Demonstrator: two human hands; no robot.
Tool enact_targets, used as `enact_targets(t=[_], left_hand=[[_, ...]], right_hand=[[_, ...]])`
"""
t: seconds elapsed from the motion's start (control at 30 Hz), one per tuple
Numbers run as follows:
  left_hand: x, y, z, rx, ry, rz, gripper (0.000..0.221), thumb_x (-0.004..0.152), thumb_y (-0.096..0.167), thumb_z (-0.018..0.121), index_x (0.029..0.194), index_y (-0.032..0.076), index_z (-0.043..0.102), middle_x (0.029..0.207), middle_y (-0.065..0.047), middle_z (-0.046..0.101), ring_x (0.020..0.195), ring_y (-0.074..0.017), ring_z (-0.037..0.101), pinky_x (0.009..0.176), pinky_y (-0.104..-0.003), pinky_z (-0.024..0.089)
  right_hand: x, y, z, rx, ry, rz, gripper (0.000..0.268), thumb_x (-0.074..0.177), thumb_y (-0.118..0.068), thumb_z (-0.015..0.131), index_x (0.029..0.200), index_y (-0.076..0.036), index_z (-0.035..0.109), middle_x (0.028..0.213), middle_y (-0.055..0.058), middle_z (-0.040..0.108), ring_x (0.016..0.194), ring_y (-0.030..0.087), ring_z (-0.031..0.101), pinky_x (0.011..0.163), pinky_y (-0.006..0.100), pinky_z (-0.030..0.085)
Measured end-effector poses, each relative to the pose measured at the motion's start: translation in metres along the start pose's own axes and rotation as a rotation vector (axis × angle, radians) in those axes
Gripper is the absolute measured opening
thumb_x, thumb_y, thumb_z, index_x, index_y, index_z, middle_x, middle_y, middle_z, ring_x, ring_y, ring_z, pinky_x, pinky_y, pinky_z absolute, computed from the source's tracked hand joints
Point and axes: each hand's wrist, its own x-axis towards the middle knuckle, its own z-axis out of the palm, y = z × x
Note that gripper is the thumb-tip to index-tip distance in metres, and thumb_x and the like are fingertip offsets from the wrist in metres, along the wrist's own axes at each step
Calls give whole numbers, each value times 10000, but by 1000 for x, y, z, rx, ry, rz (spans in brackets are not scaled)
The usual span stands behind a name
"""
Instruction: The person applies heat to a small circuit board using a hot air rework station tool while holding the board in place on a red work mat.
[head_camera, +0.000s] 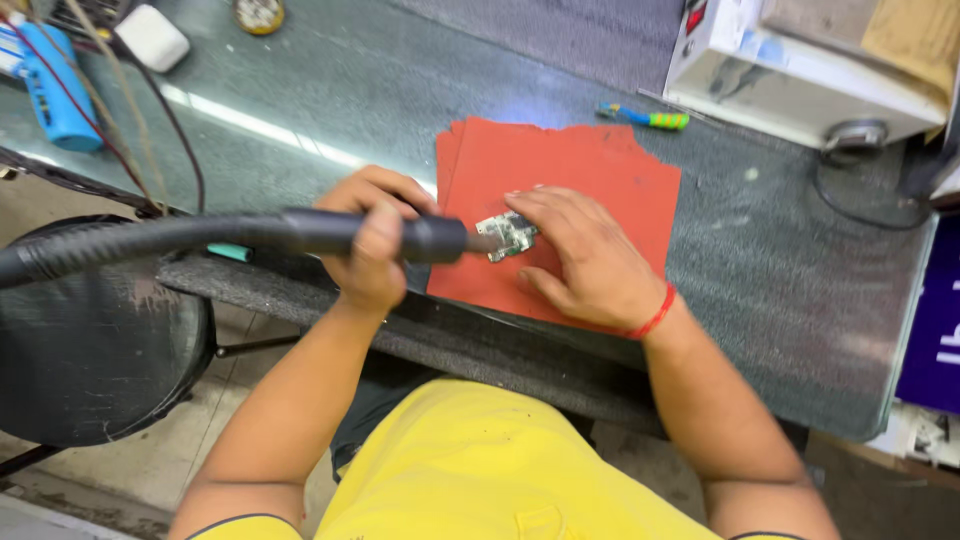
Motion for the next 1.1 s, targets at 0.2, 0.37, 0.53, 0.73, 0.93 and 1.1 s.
enact_targets(t=[0.2,0.37,0.53,0.73,0.93,1.1], left_hand=[[-1,-44,1,-93,193,-53,237,1011,205,542,899,0,506,957,-179,661,795,-227,649,759,-377,594],[13,-62,5,-64,135,-57,223,1053,168,532,908,-2,538,938,-187,663,786,-225,650,788,-366,572],[17,-58,15,-157,131,-190,268,1073,221,517,922,0,531,930,-207,660,829,-207,590,848,-347,502],[11,-58,14,-135,217,-200,401,1059,374,493,922,1,550,963,-229,667,803,-246,616,826,-375,523],[-14,-51,0,-247,86,-362,507,1036,471,489,1031,-27,582,1102,-261,686,943,-285,688,757,-385,608],[-38,-43,-4,-111,170,-372,423,1041,412,600,1078,-7,556,1140,-263,665,796,-274,676,662,-382,600]], right_hand=[[14,21,6,45,-56,64,811,749,-199,878,1459,-76,506,1248,85,693,1139,299,618,1057,459,424],[24,46,6,58,-19,57,879,736,-282,920,1473,-69,493,1192,32,735,1054,271,611,1008,426,443],[21,58,9,58,14,69,855,732,-315,914,1446,-50,526,1238,65,697,1108,292,595,1025,436,440],[17,54,9,-52,46,103,553,741,-370,916,1200,-134,717,1195,70,622,1144,305,551,1035,458,426],[19,59,-3,-13,-25,49,482,740,-299,865,1174,-129,739,1150,64,603,1103,305,541,1013,472,406],[16,62,1,-15,-44,127,415,771,-290,843,1147,-145,746,1086,59,598,1062,291,539,997,460,409]])
